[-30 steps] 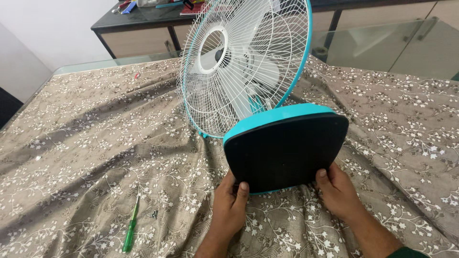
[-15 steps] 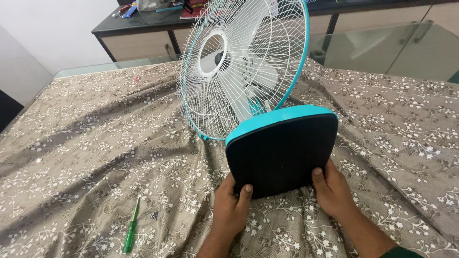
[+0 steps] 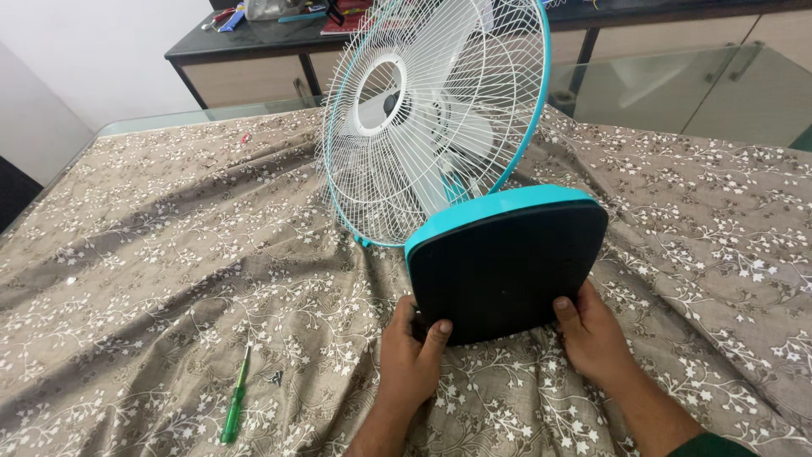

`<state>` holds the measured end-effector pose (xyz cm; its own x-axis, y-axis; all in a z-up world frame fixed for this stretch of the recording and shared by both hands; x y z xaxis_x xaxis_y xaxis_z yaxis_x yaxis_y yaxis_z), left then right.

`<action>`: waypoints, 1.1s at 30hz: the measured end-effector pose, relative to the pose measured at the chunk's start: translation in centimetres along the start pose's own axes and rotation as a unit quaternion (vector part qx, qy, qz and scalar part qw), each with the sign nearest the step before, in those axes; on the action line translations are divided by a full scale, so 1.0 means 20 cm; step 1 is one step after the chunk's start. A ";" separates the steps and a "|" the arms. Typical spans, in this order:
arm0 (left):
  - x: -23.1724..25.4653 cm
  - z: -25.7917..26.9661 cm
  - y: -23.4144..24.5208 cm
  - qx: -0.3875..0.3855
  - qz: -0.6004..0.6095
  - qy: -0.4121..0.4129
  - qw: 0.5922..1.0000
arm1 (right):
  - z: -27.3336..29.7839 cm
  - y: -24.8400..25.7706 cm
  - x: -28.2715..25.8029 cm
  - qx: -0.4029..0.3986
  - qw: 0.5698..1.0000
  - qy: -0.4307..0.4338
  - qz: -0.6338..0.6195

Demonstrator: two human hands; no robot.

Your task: The person reassembles an electric fan by connecting internal wires, placing the black back cover onto the blue base, and securing it with screws using a green screwdriver. The fan remains on a patterned tablecloth throughout.

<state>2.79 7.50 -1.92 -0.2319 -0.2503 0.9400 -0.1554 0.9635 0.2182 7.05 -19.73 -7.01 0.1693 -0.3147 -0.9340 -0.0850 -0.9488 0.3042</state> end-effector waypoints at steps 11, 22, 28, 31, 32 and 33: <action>0.01 0.01 -0.01 -0.014 -0.038 -0.007 0.999 | 0.00 0.00 -0.05 0.026 0.999 0.020 0.031; 0.25 -0.03 0.04 0.003 0.068 -0.033 0.997 | -0.01 0.05 -0.21 0.015 0.995 0.073 -0.060; 0.33 -0.22 0.06 0.076 0.021 -0.147 0.986 | -0.20 0.07 -0.39 0.012 0.968 0.220 -0.118; 0.34 -0.26 0.03 0.097 -0.004 -0.170 0.981 | -0.25 0.08 -0.48 0.010 0.968 0.229 -0.105; 0.34 -0.27 0.02 0.108 -0.001 -0.176 0.978 | -0.26 0.08 -0.50 0.011 0.971 0.217 -0.098; 0.34 -0.28 0.01 0.119 0.003 -0.181 0.976 | -0.26 0.08 -0.51 0.020 0.972 0.211 -0.100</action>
<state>6.53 6.43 5.98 -0.5509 -0.3028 0.7777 -0.3608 0.9267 0.1052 10.31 -18.16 4.05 0.5733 -0.1148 -0.8113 -0.0457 -0.9931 0.1082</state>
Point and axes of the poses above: each hand's wrist, its own z-axis away from the middle knuckle, its own y-axis out of the back of the hand, x = y × z, the point moved 1 cm from there along -z, towards the middle knuckle, and after that the axes turned 2 degrees about -z, right-handed, at the moved point
